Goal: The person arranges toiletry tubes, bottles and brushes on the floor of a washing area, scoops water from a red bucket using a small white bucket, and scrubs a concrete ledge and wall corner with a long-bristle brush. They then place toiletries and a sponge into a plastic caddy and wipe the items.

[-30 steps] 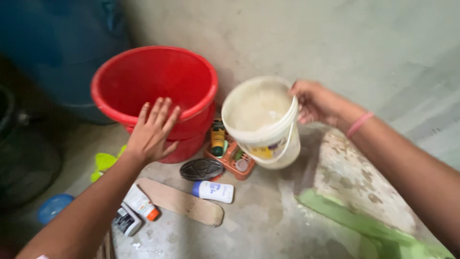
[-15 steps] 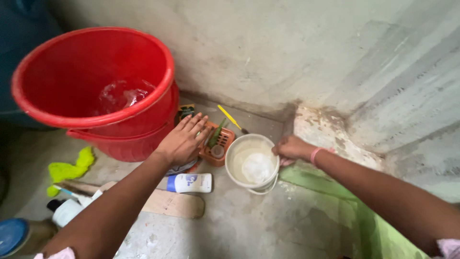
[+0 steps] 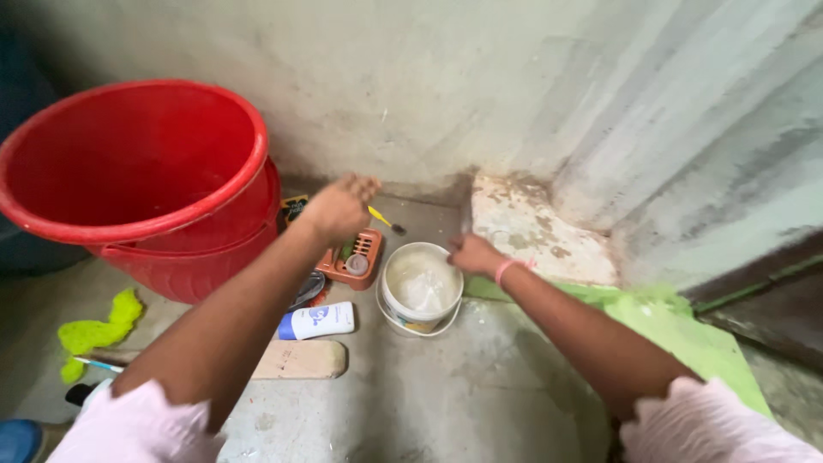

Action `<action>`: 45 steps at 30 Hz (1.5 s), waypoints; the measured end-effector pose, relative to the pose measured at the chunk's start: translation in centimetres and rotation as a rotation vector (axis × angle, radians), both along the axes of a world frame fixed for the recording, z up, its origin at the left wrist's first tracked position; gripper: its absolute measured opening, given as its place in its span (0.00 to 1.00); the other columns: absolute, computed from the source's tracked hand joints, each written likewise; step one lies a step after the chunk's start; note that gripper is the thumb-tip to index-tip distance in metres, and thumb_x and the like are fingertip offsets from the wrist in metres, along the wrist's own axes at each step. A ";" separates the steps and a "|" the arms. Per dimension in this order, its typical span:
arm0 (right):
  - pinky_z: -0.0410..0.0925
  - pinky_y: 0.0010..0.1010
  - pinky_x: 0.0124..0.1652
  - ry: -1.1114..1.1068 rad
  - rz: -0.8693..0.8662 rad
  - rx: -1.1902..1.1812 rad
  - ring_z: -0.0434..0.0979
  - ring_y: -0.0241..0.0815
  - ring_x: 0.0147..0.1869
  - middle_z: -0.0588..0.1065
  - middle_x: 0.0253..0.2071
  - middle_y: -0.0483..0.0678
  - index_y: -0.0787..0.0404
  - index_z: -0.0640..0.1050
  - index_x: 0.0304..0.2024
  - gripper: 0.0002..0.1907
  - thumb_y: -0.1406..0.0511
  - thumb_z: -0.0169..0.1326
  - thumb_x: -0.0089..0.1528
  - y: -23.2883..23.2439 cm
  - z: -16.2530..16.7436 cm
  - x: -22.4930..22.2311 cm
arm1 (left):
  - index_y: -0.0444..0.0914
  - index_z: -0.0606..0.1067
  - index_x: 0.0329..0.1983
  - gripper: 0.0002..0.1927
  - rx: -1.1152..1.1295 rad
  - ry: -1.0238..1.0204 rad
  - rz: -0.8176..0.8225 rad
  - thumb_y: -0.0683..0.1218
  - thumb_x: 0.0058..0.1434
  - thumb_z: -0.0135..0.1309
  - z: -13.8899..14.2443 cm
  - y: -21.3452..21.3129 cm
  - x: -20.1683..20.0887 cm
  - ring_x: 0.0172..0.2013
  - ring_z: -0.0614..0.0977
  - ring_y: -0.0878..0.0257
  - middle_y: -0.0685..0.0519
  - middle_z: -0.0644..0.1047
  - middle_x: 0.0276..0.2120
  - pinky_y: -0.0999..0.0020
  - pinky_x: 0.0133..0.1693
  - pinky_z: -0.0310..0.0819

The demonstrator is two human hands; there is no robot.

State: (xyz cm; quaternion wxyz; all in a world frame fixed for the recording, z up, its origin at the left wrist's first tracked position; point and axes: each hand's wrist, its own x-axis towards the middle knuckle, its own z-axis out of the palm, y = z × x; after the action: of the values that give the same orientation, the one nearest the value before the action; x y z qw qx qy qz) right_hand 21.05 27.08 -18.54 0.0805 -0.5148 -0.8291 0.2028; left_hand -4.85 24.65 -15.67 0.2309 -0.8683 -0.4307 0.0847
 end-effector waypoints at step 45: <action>0.75 0.42 0.36 -0.069 0.184 0.413 0.82 0.52 0.42 0.78 0.38 0.53 0.60 0.80 0.40 0.06 0.69 0.53 0.61 -5.9 -13.3 -2.5 | 0.30 0.70 0.61 0.31 -0.169 -1.850 1.270 0.51 0.59 0.62 -19.8 -9.8 7.6 0.44 0.80 0.47 0.41 0.78 0.45 0.52 0.47 0.76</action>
State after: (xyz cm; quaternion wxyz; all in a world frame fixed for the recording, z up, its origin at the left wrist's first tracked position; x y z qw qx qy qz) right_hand 18.56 21.18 -31.80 0.1369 -0.4160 -0.8988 0.0179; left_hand 2.74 14.89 -35.44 -0.3219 -0.2333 -0.7934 -0.4610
